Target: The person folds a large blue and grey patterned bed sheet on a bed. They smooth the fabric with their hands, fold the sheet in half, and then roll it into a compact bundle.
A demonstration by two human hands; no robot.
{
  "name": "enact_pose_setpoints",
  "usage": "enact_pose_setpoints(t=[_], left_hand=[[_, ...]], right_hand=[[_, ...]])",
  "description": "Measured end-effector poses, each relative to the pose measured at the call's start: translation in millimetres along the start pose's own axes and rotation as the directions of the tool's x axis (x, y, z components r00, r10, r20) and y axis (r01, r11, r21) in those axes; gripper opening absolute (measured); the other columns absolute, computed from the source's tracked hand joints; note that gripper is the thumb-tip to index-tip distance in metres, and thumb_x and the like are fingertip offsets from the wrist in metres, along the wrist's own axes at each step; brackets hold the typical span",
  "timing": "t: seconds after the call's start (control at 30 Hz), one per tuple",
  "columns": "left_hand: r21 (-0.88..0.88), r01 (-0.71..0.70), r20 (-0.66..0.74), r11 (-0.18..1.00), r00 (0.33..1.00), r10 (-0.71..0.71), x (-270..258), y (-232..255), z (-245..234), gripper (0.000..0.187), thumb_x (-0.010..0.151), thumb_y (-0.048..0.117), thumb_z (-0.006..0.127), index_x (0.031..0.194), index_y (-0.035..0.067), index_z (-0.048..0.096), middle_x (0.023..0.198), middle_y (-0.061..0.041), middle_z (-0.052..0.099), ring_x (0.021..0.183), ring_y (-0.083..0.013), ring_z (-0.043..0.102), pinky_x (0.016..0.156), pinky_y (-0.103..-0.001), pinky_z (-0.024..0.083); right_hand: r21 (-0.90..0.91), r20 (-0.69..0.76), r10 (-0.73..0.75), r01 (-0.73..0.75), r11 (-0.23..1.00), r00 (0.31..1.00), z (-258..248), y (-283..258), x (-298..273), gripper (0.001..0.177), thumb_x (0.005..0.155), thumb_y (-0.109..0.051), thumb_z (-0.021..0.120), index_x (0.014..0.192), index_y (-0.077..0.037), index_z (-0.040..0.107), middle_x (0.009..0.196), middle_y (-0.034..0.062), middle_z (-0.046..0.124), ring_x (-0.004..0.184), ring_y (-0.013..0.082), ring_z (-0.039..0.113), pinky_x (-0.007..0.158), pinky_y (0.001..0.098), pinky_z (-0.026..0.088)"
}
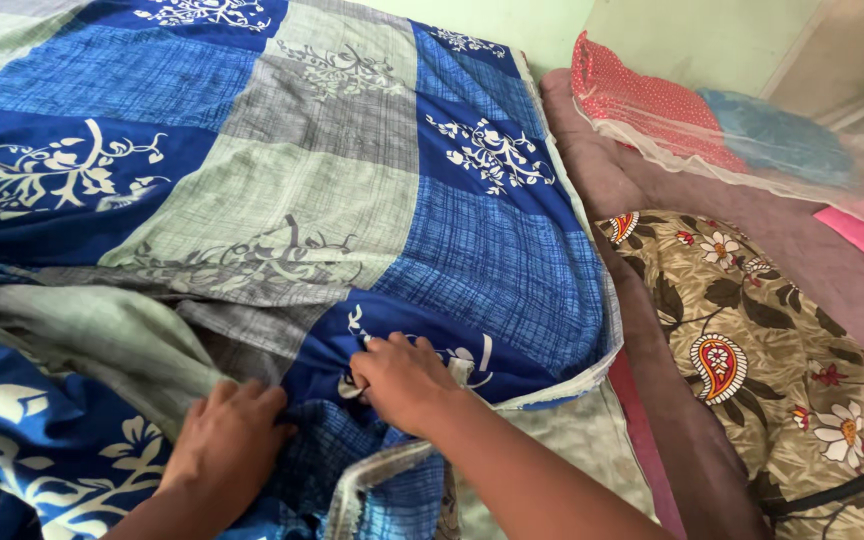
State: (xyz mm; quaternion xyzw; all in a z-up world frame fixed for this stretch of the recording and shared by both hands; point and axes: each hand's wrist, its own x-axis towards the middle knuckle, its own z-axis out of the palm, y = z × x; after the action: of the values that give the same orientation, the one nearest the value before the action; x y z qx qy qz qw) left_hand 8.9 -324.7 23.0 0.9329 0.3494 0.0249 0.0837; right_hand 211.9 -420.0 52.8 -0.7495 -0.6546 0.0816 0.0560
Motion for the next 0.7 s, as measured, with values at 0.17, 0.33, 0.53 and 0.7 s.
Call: enact_pose_setpoints(t=[0.17,0.33,0.53,0.7], left_hand=[[0.045,-0.153,0.466,0.987,0.877,0.114,7,-8,14,0.029,0.093,0.04,0.07,0.104,0.014,0.074,0.103,-0.012,0.075,0.105,-0.0311,0.071,0.093,-0.043,0.057],[-0.072,-0.253,0.72,0.965,0.656,0.226,11,3,29,0.029,0.091,0.04,0.071,0.103,0.014,0.075,0.1,-0.011,0.076,0.1,-0.0295,0.073,0.09,-0.041,0.058],[-0.265,-0.14,0.718,0.954,0.632,0.293,8,40,32,0.029,0.089,0.04,0.072,0.102,0.014,0.076,0.096,-0.01,0.078,0.094,-0.0275,0.076,0.086,-0.039,0.059],[-0.535,0.126,0.357,0.835,0.93,0.089,16,56,-1,0.027,0.086,0.039,0.074,0.102,0.017,0.077,0.093,-0.008,0.079,0.09,-0.0244,0.077,0.084,-0.036,0.059]], right_hand=[[0.148,0.311,0.074,-0.125,0.981,0.947,-15,10,5,0.007,0.083,-0.016,0.075,0.09,-0.016,0.075,0.093,0.0035,0.08,0.094,0.0234,0.075,0.096,0.0451,0.046],[0.049,0.865,0.017,-0.119,0.992,0.502,-36,14,8,0.016,0.079,-0.018,0.084,0.095,-0.019,0.08,0.101,0.0048,0.079,0.088,0.0204,0.073,0.079,0.0377,0.056],[0.34,0.576,0.032,-0.274,0.9,0.817,-35,26,-7,0.018,0.086,-0.023,0.071,0.097,-0.016,0.083,0.098,0.0039,0.082,0.086,0.0207,0.077,0.08,0.0364,0.061],[0.245,0.108,0.244,-0.263,0.933,0.964,-30,14,-12,0.038,0.086,-0.036,0.074,0.118,-0.016,0.072,0.121,0.0119,0.069,0.115,0.0291,0.064,0.096,0.0425,0.052]])
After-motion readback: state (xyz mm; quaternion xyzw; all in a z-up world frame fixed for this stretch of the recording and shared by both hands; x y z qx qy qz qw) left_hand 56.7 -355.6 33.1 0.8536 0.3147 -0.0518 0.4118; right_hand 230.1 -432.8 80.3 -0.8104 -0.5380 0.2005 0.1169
